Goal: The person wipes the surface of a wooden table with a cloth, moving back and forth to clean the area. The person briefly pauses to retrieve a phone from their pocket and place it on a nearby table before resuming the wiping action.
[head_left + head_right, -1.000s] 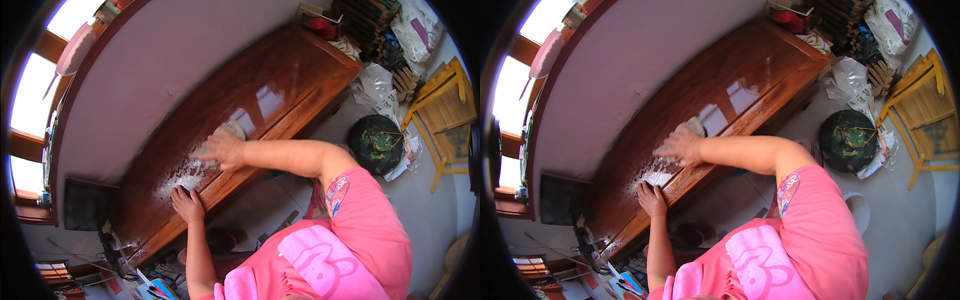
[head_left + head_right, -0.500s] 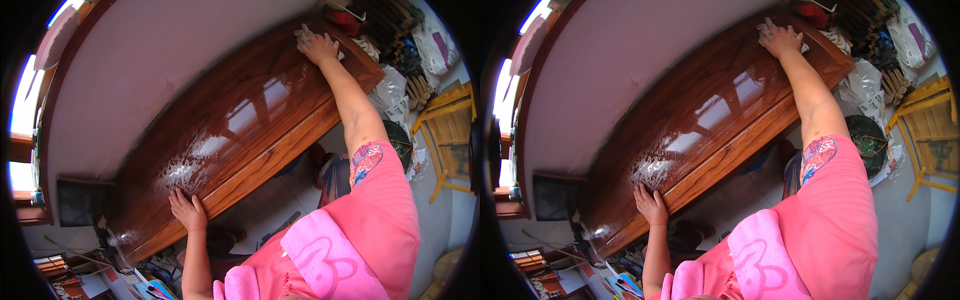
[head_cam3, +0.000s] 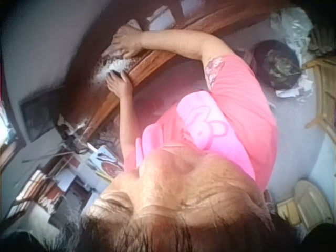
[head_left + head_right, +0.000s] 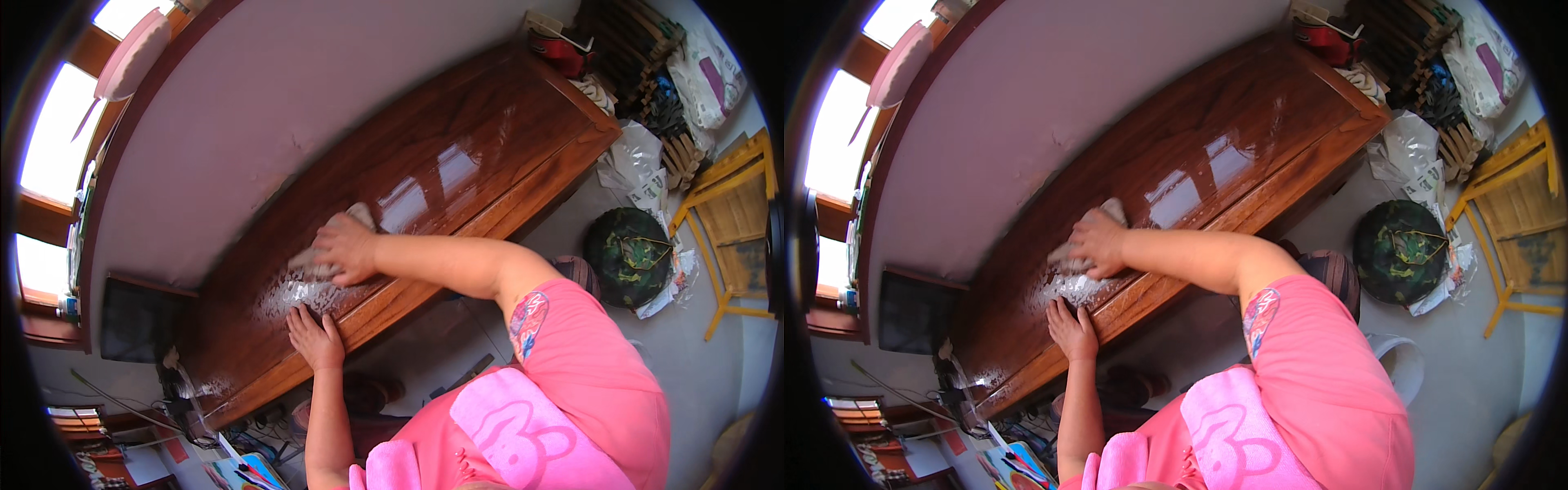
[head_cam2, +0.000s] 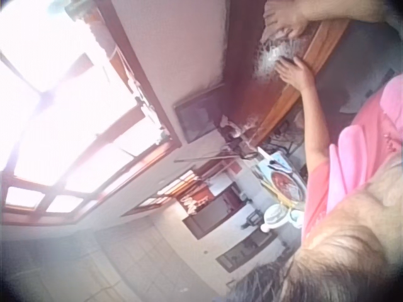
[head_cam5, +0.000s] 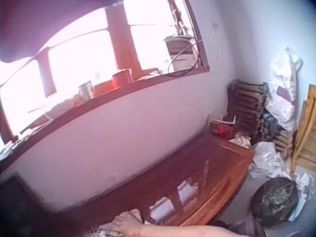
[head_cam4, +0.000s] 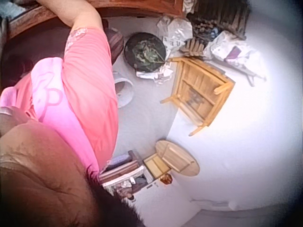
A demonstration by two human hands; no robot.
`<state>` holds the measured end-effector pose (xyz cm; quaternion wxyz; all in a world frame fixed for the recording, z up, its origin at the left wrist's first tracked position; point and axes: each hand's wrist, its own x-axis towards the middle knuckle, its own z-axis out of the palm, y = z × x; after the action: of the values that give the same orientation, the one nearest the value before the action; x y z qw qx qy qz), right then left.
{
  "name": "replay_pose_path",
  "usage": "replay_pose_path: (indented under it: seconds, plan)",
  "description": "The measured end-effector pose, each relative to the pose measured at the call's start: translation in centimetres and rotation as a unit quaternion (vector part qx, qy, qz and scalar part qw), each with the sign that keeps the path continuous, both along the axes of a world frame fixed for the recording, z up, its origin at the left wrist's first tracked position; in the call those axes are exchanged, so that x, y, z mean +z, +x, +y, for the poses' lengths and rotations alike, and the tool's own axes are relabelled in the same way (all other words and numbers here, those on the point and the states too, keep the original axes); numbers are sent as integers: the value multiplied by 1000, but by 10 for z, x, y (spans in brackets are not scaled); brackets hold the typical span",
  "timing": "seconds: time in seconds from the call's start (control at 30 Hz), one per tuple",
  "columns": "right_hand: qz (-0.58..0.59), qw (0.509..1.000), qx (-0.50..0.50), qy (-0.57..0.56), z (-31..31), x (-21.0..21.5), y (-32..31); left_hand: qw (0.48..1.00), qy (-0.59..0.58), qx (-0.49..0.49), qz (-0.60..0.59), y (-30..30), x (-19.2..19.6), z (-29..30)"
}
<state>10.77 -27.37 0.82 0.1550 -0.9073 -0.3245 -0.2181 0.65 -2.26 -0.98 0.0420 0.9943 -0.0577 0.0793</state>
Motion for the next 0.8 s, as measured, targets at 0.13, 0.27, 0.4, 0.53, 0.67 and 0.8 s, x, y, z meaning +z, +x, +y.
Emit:
replay_pose_path:
  seconds: [0.13, 0.27, 0.4, 0.53, 0.67, 0.8]
  plan:
    - [72, 997, 18, -10, -6, 4, 33, 1000, 1, 7, 14, -1, 3, 3]
    - [162, 978, -131, 8, -82, 41, 80, 1000, 8, 4, 14, -6, -1, 11]
    - [134, 919, -370, -27, -216, 20, 120, 999, 16, -6, 27, -9, 5, 9]
    - [142, 824, -548, -8, -347, 22, 100, 999, 22, -12, 30, -10, 10, 7]
    - [50, 773, -631, -41, -387, 8, 79, 999, 20, -22, 20, -9, 8, 5]
    - [113, 840, -531, -16, -310, 21, 81, 1000, 23, -14, 13, -9, 5, 4]
